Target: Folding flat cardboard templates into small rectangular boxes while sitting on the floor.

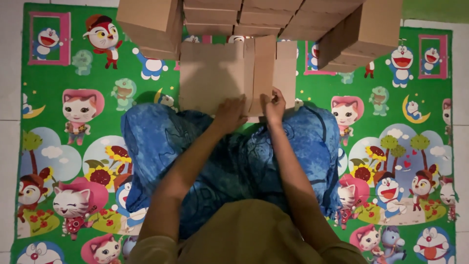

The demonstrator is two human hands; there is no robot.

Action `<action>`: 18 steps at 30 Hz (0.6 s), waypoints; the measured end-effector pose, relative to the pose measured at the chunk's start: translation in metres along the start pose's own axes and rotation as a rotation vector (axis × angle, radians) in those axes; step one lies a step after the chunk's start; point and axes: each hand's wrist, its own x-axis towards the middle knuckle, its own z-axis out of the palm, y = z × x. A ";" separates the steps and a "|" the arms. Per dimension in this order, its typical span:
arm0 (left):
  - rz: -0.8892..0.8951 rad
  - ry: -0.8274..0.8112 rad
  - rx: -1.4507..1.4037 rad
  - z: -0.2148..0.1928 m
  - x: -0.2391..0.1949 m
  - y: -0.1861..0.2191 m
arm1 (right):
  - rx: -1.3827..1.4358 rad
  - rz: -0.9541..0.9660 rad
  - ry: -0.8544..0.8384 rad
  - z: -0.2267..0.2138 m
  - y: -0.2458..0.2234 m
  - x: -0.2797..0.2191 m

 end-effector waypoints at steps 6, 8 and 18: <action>0.034 0.065 -0.030 -0.001 -0.003 0.001 | 0.031 0.150 0.065 -0.004 0.042 0.020; -0.010 -0.080 -0.115 -0.010 -0.004 0.000 | -0.117 0.295 -0.017 -0.007 0.092 0.045; -0.168 -0.171 -0.161 0.001 0.037 -0.040 | -0.911 0.052 -0.473 -0.011 0.061 0.074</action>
